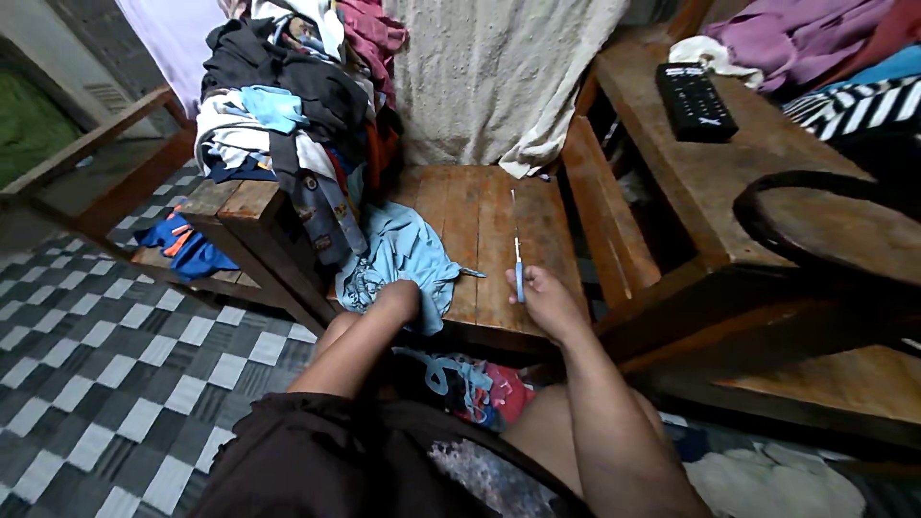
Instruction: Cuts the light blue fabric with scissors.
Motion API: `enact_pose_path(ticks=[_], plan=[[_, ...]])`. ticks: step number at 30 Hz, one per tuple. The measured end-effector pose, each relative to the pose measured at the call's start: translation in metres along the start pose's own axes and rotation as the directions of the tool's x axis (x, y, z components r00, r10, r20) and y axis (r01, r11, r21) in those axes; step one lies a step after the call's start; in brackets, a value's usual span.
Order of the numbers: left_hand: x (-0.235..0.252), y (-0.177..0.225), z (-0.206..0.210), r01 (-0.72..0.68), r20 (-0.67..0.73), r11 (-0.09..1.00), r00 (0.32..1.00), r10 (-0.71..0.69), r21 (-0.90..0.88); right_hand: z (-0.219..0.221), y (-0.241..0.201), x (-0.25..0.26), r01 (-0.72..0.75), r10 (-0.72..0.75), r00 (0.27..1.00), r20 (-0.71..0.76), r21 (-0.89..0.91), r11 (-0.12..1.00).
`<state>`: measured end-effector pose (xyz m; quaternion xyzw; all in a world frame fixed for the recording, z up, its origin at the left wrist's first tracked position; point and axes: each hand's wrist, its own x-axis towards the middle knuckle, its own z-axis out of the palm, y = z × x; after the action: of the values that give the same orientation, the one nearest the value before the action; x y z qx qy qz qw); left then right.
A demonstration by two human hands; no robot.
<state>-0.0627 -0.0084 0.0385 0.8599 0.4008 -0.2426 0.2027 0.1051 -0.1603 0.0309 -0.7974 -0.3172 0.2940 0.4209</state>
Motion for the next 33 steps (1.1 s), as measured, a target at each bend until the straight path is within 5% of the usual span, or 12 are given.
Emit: enact_pose_path(ticks=[11,16,18,21,23,25,30,33], plan=[[0.000,-0.023,0.031,-0.080,-0.193,0.966,0.981,0.032,-0.244,0.025,0.001,-0.007,0.077,-0.068,0.994,0.091,-0.098,0.992],[-0.010,-0.036,0.023,-0.224,-0.224,0.788,0.968,0.113,-0.573,0.023,0.002,-0.015,0.072,-0.068,0.996,0.062,-0.076,0.994],[-0.015,-0.035,0.025,-0.240,-0.244,0.570,0.967,0.071,-0.786,0.023,0.004,-0.015,0.071,-0.068,0.997,0.043,-0.058,0.996],[-0.019,-0.030,0.024,-0.202,-0.207,-0.077,0.977,0.059,-0.976,0.020,0.007,-0.017,0.059,-0.058,0.998,0.021,-0.044,0.997],[-0.020,-0.024,0.018,-0.167,-0.216,-0.506,0.976,0.038,-0.846,0.017,0.006,-0.020,0.050,-0.050,0.999,0.004,-0.040,0.998],[-0.016,-0.020,0.018,-0.147,-0.239,-0.732,0.971,0.021,-0.665,0.014,0.007,-0.023,0.041,-0.042,0.999,-0.015,-0.028,0.999],[-0.012,0.010,0.043,0.076,-0.100,-0.522,0.948,0.301,-0.849,0.009,0.010,-0.027,0.065,-0.065,0.996,-0.069,0.000,0.998],[-0.013,0.022,0.032,0.050,-0.157,-0.479,0.911,0.382,-0.877,0.006,0.012,-0.033,0.085,-0.078,0.993,-0.093,0.064,0.994]])
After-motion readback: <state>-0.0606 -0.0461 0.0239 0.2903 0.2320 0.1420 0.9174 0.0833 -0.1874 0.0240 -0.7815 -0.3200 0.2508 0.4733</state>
